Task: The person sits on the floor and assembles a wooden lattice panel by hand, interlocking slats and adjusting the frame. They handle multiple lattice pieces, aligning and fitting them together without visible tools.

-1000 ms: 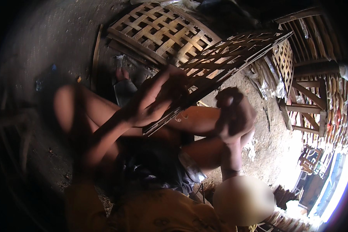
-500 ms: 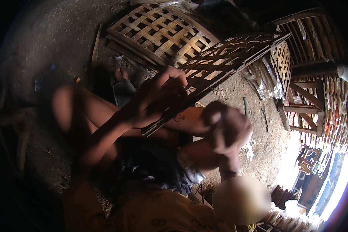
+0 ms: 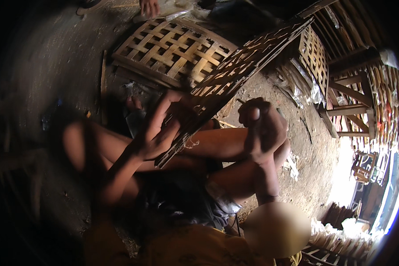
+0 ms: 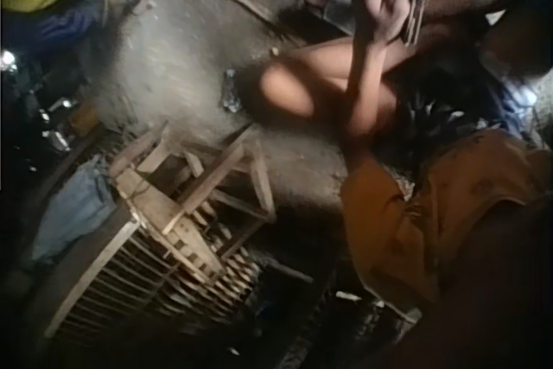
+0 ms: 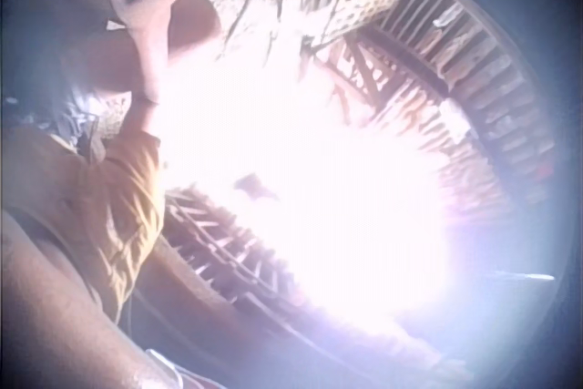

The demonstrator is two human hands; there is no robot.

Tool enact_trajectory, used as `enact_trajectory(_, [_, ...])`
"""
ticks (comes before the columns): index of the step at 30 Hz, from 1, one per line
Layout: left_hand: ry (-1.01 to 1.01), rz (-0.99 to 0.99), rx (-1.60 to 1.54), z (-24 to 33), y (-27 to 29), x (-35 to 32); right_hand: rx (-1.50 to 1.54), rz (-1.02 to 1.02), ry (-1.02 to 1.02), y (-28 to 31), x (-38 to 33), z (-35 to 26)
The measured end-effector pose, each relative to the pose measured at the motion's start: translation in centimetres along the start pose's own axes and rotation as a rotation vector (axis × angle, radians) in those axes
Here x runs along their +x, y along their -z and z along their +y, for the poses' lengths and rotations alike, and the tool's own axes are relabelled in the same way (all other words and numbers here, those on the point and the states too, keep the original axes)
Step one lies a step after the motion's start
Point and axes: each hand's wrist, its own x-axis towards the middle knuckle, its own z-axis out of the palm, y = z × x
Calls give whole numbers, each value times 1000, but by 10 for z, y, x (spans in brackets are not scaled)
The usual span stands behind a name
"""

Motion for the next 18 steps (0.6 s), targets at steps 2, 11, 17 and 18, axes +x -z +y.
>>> enact_trajectory(2, [47, -66, 32, -1, 6, 1, 34, 54, 12, 5, 3, 8])
enact_trajectory(11, [9, -49, 147, 11, -8, 3, 148, -303, -22, 2, -2, -1])
enact_trajectory(17, [66, -111, 128, 7, -1, -1, 35, -311, -35, 5, 2, -8])
enact_trajectory(18, [89, -101, 99, 9, -5, -2, -3, -281, -33, 11, 5, -6])
